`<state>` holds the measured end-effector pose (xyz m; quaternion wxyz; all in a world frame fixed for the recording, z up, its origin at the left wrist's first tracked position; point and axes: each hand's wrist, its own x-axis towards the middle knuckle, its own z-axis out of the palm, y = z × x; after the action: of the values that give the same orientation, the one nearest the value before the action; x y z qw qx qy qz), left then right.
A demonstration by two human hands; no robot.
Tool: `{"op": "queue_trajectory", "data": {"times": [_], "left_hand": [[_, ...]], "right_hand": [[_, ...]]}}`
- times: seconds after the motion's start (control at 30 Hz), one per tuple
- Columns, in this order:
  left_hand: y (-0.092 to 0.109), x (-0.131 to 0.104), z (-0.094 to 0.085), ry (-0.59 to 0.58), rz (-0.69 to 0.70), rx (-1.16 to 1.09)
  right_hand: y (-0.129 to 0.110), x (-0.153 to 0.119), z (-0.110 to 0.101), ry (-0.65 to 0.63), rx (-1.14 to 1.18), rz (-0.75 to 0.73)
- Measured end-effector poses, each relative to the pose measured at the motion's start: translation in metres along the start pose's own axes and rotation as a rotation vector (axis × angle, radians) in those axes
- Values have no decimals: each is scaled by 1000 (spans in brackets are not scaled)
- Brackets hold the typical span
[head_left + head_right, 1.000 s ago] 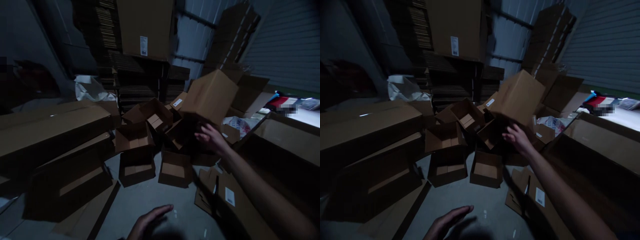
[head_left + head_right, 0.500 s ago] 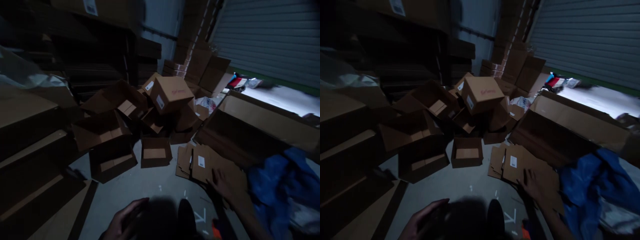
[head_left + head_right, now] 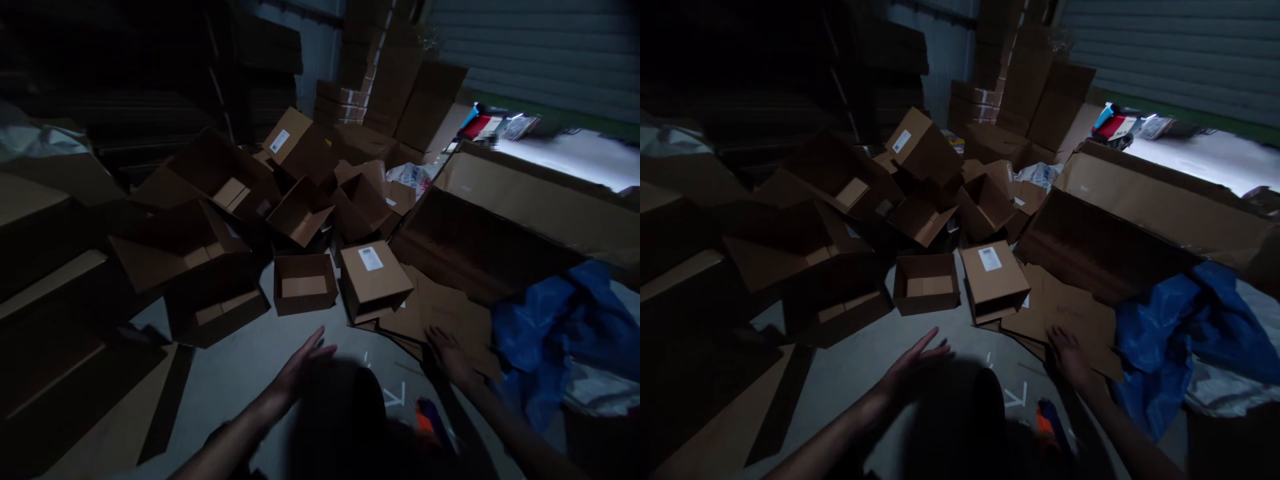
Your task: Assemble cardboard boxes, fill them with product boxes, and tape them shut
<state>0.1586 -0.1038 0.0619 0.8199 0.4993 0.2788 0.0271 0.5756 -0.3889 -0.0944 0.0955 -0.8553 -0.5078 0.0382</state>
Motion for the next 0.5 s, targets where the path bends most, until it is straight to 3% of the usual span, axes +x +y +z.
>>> {"op": "queue_trajectory", "data": {"times": [0.1,0.17,0.27,0.37,0.5], "left_hand": [[-6,44,10,-81,-42,-43],[-23,56,12,-75,-5,-22],[-63,49,5,18,19,42],[-101,31,-4,38,34,73],[-124,24,-7,32,4,41]], "right_hand": [[-56,21,-8,70,246,42],[-92,52,-11,83,428,151],[-126,108,-9,17,463,233],[-138,154,-2,-39,405,191],[-158,205,6,-69,376,161]]}}
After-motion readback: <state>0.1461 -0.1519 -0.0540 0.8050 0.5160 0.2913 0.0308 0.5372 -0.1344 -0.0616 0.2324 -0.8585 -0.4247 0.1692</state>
